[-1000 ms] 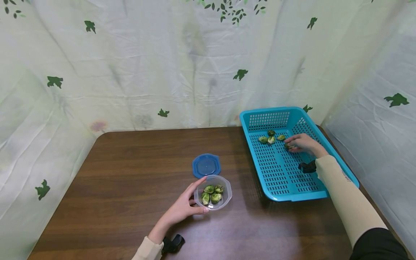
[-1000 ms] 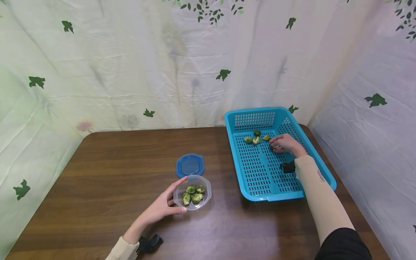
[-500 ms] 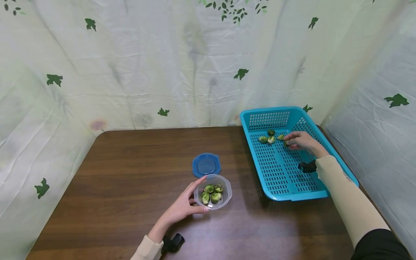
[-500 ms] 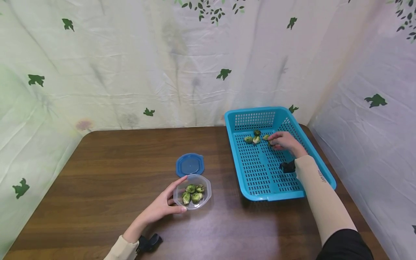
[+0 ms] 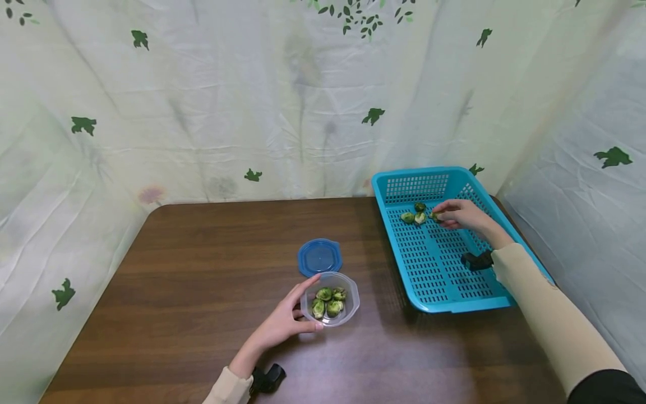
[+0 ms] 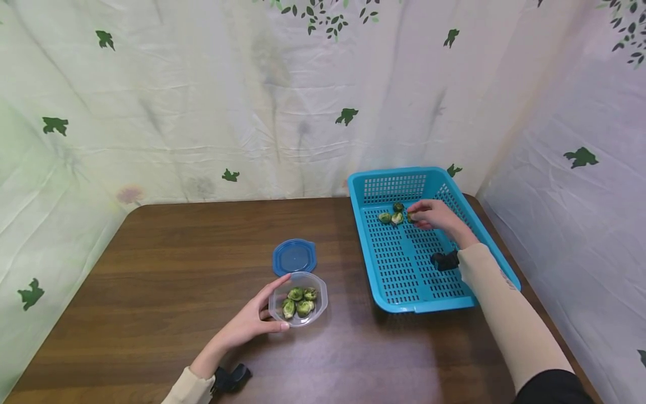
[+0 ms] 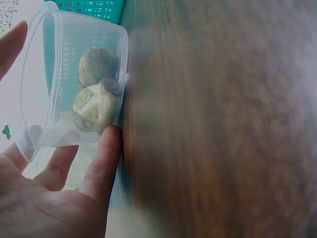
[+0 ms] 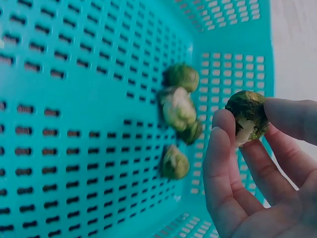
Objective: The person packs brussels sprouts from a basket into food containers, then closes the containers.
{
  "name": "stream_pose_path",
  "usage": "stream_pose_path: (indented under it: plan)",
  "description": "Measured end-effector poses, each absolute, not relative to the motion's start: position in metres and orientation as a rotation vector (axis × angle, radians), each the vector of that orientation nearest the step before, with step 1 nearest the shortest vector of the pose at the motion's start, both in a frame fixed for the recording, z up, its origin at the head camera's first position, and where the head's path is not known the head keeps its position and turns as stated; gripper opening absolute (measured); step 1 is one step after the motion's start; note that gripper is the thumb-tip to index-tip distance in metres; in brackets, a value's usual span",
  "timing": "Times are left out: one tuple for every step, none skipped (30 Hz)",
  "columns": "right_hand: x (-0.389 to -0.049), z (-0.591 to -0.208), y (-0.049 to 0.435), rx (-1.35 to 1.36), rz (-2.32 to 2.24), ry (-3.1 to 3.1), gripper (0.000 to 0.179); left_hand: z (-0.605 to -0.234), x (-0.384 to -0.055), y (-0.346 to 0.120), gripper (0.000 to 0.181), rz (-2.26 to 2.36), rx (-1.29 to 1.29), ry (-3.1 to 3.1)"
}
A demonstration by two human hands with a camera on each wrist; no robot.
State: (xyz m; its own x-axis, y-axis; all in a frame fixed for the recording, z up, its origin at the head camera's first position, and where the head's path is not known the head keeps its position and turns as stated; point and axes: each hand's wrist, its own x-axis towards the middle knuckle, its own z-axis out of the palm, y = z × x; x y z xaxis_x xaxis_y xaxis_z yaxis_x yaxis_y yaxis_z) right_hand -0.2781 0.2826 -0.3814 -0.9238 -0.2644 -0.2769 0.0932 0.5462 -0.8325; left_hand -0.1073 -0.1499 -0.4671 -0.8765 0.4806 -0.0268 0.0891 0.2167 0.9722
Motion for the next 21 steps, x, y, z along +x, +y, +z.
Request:
stream_pose_path:
  plan:
    - [-0.277,-0.38,0.281,-0.149,-1.337,2.418,0.04,-0.467,-0.107,-0.15,0.089,1.703,0.533,2.173]
    - [-0.275,-0.379,0.279,-0.16,-1.344,2.419,0.039,-0.467,-0.107,-0.15,0.089,1.704,0.533,2.171]
    - [-0.274,-0.379,0.278,-0.172,-1.352,2.418,0.038,-0.468,-0.108,-0.15,0.089,1.706,0.534,2.17]
    - [-0.273,-0.378,0.277,-0.183,-1.359,2.416,0.038,-0.468,-0.108,-0.15,0.089,1.706,0.534,2.169]
    - [-0.272,-0.378,0.275,-0.196,-1.364,2.415,0.037,-0.468,-0.108,-0.15,0.089,1.708,0.534,2.167]
    - [-0.271,-0.378,0.274,-0.211,-1.372,2.409,0.037,-0.468,-0.108,-0.15,0.089,1.709,0.533,2.166]
    - [-0.27,-0.378,0.272,-0.222,-1.381,2.402,0.037,-0.469,-0.108,-0.15,0.089,1.709,0.531,2.167]
    - [-0.269,-0.377,0.271,-0.233,-1.39,2.395,0.036,-0.469,-0.108,-0.15,0.09,1.708,0.528,2.169]
    - [-0.268,-0.377,0.27,-0.241,-1.397,2.39,0.036,-0.469,-0.108,-0.15,0.089,1.709,0.532,2.171]
    - [-0.267,-0.377,0.269,-0.251,-1.403,2.385,0.035,-0.469,-0.108,-0.15,0.089,1.708,0.531,2.172]
    - [-0.265,-0.376,0.268,-0.26,-1.409,2.382,0.035,-0.469,-0.108,-0.15,0.09,1.708,0.529,2.174]
    - [-0.264,-0.376,0.266,-0.27,-1.415,2.377,0.035,-0.469,-0.108,-0.15,0.09,1.708,0.529,2.175]
    - [-0.262,-0.375,0.265,-0.279,-1.418,2.376,0.035,-0.469,-0.108,-0.15,0.09,1.709,0.529,2.176]
    - [-0.26,-0.374,0.263,-0.292,-1.419,2.376,0.034,-0.469,-0.108,-0.15,0.089,1.71,0.53,2.175]
    - [-0.258,-0.373,0.262,-0.303,-1.424,2.371,0.034,-0.468,-0.108,-0.15,0.089,1.712,0.535,2.174]
    - [-0.256,-0.372,0.26,-0.317,-1.424,2.37,0.033,-0.468,-0.108,-0.15,0.09,1.712,0.534,2.174]
    - [-0.255,-0.371,0.258,-0.328,-1.422,2.372,0.033,-0.468,-0.108,-0.15,0.089,1.713,0.538,2.175]
    - [-0.253,-0.37,0.257,-0.338,-1.427,2.368,0.033,-0.468,-0.108,-0.15,0.089,1.716,0.543,2.174]
    - [-0.251,-0.369,0.255,-0.351,-1.433,2.363,0.032,-0.468,-0.108,-0.15,0.089,1.718,0.548,2.173]
    - [-0.25,-0.369,0.254,-0.363,-1.438,2.357,0.031,-0.467,-0.108,-0.15,0.089,1.72,0.553,2.172]
    - [-0.249,-0.368,0.253,-0.375,-1.444,2.35,0.031,-0.467,-0.108,-0.15,0.089,1.721,0.555,2.172]
